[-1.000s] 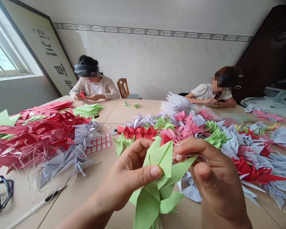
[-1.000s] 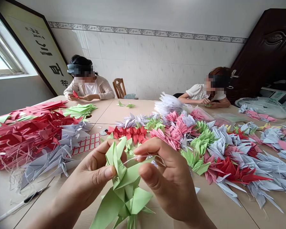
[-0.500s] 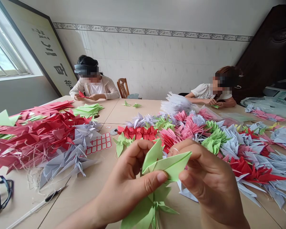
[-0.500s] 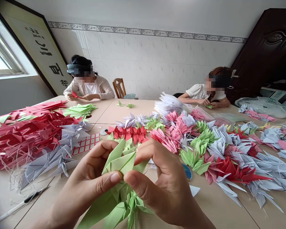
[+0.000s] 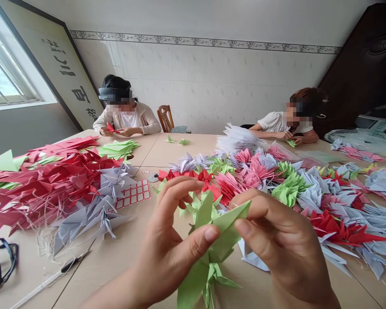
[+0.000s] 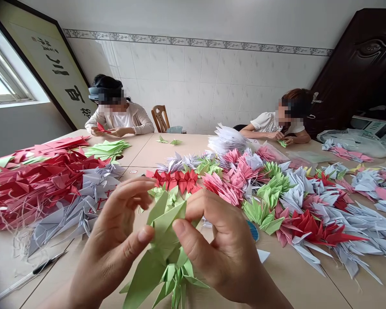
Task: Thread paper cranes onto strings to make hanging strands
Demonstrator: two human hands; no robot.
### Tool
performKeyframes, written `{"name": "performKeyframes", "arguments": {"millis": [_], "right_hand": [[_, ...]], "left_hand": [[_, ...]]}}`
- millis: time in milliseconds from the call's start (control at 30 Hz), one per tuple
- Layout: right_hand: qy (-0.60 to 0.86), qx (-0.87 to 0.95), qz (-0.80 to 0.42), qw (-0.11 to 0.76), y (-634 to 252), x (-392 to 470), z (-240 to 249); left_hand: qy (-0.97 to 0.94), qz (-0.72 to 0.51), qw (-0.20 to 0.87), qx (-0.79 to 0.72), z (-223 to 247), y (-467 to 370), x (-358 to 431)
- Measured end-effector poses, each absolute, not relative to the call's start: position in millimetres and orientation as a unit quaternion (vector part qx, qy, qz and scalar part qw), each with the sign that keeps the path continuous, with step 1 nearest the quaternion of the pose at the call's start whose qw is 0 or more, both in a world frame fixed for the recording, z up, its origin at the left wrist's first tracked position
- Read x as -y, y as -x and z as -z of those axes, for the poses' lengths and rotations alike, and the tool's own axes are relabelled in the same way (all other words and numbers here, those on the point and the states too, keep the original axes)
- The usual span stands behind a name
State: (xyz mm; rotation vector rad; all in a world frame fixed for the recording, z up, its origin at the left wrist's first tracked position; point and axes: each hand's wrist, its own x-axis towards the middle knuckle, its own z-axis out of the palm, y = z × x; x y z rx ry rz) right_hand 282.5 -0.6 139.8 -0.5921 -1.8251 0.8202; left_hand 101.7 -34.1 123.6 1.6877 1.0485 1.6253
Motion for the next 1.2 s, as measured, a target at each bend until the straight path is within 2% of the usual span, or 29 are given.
{"name": "performKeyframes", "arguments": {"millis": [67, 133, 233, 400, 500, 733, 1200], "right_hand": [[0.25, 0.773, -0.335, 0.478, -281.9, -0.1, -139.4], [0.245, 0.791, -0.338, 0.447, -281.0, -0.5, -139.3], [0.222, 0.799, -0.364, 0.424, -279.8, -0.7, -140.1], [0.22, 0.76, -0.421, 0.443, -279.2, -1.9, -141.8], [0.226, 0.738, -0.446, 0.453, -278.5, -3.6, -141.0], [0.21, 0.718, -0.501, 0.435, -278.4, -5.2, -141.2], [0.213, 0.723, -0.486, 0.442, -277.9, -2.1, -142.0]], "left_hand": [[-0.669, -0.593, 0.187, -0.408, -126.2, -99.0, 36.3], [-0.712, -0.554, 0.161, -0.401, -129.6, -97.1, 38.7], [-0.721, -0.525, 0.22, -0.395, -134.3, -96.8, 40.5], [-0.643, -0.525, 0.38, -0.408, -136.8, -98.4, 39.9], [-0.628, -0.518, 0.408, -0.412, -137.0, -99.2, 39.7], [-0.662, -0.493, 0.373, -0.424, -138.8, -99.6, 40.4], [-0.706, -0.499, 0.269, -0.423, -138.3, -101.5, 42.4]]}}
